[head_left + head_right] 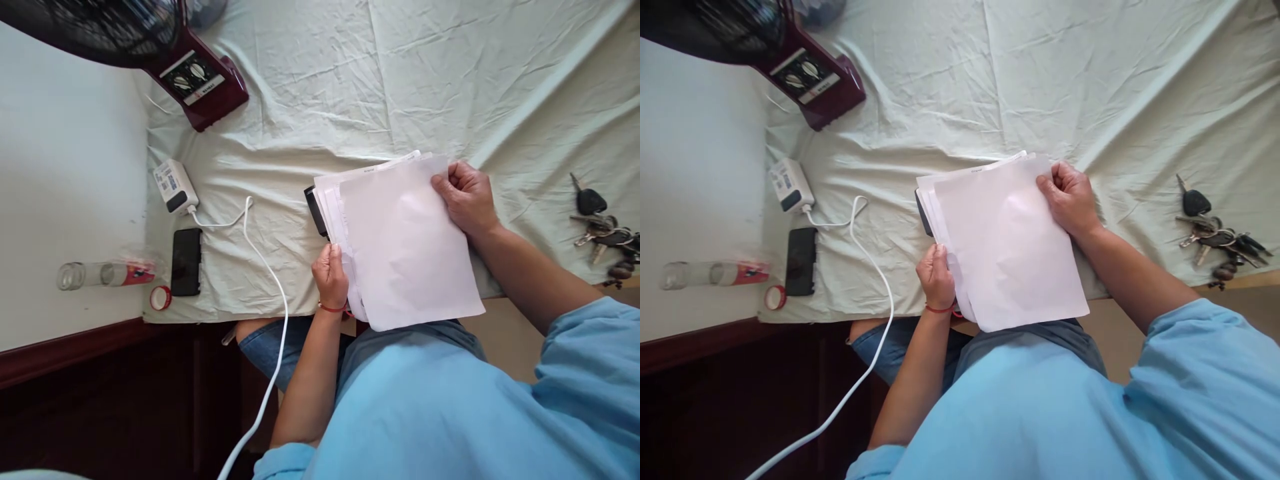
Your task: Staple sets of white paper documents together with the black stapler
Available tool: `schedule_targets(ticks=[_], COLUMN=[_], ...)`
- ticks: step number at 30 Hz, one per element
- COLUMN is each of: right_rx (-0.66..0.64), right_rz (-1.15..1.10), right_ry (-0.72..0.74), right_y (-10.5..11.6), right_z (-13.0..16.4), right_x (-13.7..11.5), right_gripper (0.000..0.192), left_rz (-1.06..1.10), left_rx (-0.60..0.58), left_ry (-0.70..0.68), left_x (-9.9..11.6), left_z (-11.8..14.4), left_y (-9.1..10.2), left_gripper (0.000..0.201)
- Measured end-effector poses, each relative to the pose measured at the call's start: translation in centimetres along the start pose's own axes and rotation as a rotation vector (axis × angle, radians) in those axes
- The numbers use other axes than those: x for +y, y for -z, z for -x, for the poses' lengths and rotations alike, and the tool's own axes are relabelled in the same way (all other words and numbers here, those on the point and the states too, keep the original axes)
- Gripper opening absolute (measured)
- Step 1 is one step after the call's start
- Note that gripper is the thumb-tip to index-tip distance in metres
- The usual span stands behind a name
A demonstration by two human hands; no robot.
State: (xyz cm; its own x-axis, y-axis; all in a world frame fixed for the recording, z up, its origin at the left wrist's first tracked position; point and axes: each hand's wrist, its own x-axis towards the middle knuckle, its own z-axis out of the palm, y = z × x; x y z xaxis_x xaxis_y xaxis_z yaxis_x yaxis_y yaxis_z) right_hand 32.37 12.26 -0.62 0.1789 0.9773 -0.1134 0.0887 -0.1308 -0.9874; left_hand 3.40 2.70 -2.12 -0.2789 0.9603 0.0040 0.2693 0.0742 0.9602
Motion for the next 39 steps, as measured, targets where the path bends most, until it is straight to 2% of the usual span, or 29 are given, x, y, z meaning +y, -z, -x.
schedule_targets(ticks=[3, 14, 20, 26, 36, 39], right_rx=[0.04, 0.04, 0.061, 0.118, 0.114, 0.12], right_rz=[0.004, -0.071, -0.078, -0.024, 0.081, 0.068], right_ry=[0.03, 0.055, 0.084, 0.063, 0.042, 0.031], right_y=[-0.2, -0.1, -0.1, -0.1, 0.2, 0.2], right_z=[0.0, 0.0, -0.4, -0.6, -0.6, -0.5], right_x=[-0.2, -0.1, 0.9, 1.5, 1.7, 1.5], right_gripper=[0.056, 0.045, 0.044, 0.044, 0.034, 0.032], left_rz=[-0.042, -0.139, -0.203, -0.201, -0.377, -0.458], left_rx=[-0.002, -0.042, -0.029, -0.08, -0.143, -0.143], left_ry=[-0.032, -0.093, -0.15, -0.16, -0.347, -0.364], left_x=[0.3, 0.4, 0.4, 0.4, 0.1, -0.2], left_z=[0.0, 0.0, -0.1, 0.1, 0.2, 0.2], left_y=[-0.1, 0.0, -0.1, -0.2, -0.5, -0.6], left_gripper=[0.066, 0.06, 0.066, 0.063, 0.066, 0.067])
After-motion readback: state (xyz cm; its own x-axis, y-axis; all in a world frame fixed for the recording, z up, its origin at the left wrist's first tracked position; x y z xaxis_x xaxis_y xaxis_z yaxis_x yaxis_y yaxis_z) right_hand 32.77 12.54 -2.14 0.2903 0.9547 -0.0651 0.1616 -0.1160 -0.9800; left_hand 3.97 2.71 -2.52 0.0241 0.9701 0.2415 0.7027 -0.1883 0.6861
